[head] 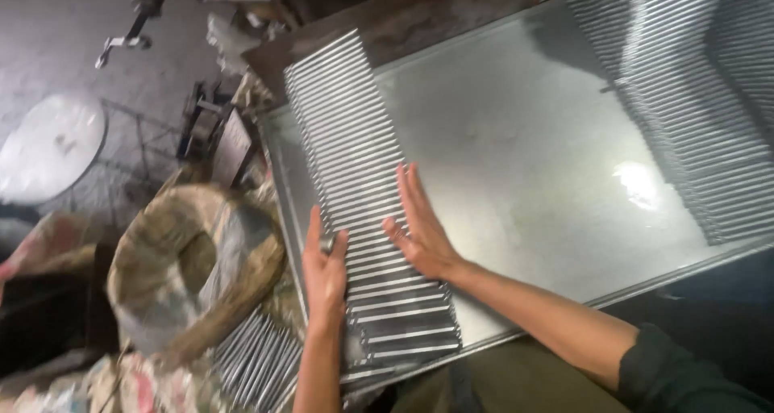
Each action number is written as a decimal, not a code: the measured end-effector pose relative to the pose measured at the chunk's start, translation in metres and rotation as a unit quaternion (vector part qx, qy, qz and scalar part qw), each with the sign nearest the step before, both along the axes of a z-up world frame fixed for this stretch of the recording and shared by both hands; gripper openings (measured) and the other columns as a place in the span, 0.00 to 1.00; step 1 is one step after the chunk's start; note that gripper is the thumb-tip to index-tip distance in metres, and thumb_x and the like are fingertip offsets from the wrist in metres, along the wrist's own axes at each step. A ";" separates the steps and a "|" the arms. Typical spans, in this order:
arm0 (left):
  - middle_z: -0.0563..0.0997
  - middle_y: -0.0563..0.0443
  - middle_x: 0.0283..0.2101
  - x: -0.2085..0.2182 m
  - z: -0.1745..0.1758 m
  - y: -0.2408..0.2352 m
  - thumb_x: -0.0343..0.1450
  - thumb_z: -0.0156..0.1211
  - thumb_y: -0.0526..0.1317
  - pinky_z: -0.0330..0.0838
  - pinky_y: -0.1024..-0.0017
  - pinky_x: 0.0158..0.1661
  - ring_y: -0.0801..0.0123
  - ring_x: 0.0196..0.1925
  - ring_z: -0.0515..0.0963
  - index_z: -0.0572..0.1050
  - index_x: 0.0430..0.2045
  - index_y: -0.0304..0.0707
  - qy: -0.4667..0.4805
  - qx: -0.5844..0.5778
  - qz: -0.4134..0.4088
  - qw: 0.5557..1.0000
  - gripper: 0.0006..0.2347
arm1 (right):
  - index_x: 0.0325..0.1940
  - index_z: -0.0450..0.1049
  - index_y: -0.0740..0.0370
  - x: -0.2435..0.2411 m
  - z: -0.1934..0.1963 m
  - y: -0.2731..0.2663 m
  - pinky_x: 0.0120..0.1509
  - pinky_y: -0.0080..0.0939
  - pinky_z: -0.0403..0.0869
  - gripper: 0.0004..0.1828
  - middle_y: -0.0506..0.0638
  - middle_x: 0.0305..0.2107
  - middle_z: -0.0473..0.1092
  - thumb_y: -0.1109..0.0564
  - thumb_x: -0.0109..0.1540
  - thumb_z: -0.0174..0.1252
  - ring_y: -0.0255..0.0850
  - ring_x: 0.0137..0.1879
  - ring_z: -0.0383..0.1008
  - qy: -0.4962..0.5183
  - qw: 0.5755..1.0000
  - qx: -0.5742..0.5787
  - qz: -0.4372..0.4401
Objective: Organizing and aligning small metal rods into a tray on a workbench.
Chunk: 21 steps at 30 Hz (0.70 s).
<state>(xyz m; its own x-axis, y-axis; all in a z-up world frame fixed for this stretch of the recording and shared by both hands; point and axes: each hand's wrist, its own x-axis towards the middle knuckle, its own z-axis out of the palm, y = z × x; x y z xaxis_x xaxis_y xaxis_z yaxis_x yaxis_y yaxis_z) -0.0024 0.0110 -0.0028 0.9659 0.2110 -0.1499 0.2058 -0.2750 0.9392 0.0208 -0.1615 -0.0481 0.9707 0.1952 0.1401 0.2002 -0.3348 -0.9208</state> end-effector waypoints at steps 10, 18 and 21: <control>0.63 0.22 0.67 0.011 -0.088 0.063 0.77 0.35 0.27 0.65 0.62 0.67 0.41 0.70 0.66 0.57 0.64 0.18 -0.152 -0.236 0.114 0.953 0.18 | 0.80 0.37 0.59 0.107 -0.006 -0.169 0.83 0.46 0.37 0.48 0.54 0.79 0.36 0.33 0.65 0.46 0.42 0.83 0.35 -0.011 0.990 0.087 -0.110; 0.63 0.23 0.67 0.056 -0.111 0.091 0.78 0.35 0.28 0.66 0.62 0.65 0.42 0.69 0.66 0.58 0.64 0.19 -0.166 -0.255 0.109 0.946 0.18 | 0.77 0.47 0.69 0.248 0.003 -0.476 0.74 0.67 0.57 0.41 0.69 0.72 0.50 0.42 0.71 0.52 0.66 0.76 0.50 -0.118 0.891 -0.308 -0.311; 0.64 0.23 0.66 0.069 -0.119 0.103 0.78 0.36 0.29 0.66 0.62 0.65 0.43 0.68 0.66 0.58 0.63 0.19 -0.168 -0.262 0.109 0.944 0.18 | 0.79 0.43 0.69 0.268 0.008 -0.529 0.73 0.75 0.56 0.41 0.72 0.73 0.43 0.45 0.72 0.52 0.69 0.77 0.44 -0.071 0.880 -0.360 -0.301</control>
<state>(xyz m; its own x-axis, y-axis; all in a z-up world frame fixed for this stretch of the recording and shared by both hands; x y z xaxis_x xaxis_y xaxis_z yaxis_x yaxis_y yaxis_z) 0.0670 0.1142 -0.1216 0.9200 0.3914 0.0190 -0.1304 0.2601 0.9567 0.2890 -0.6901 -0.0399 0.9111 -0.2612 0.3188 -0.1173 -0.9058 -0.4071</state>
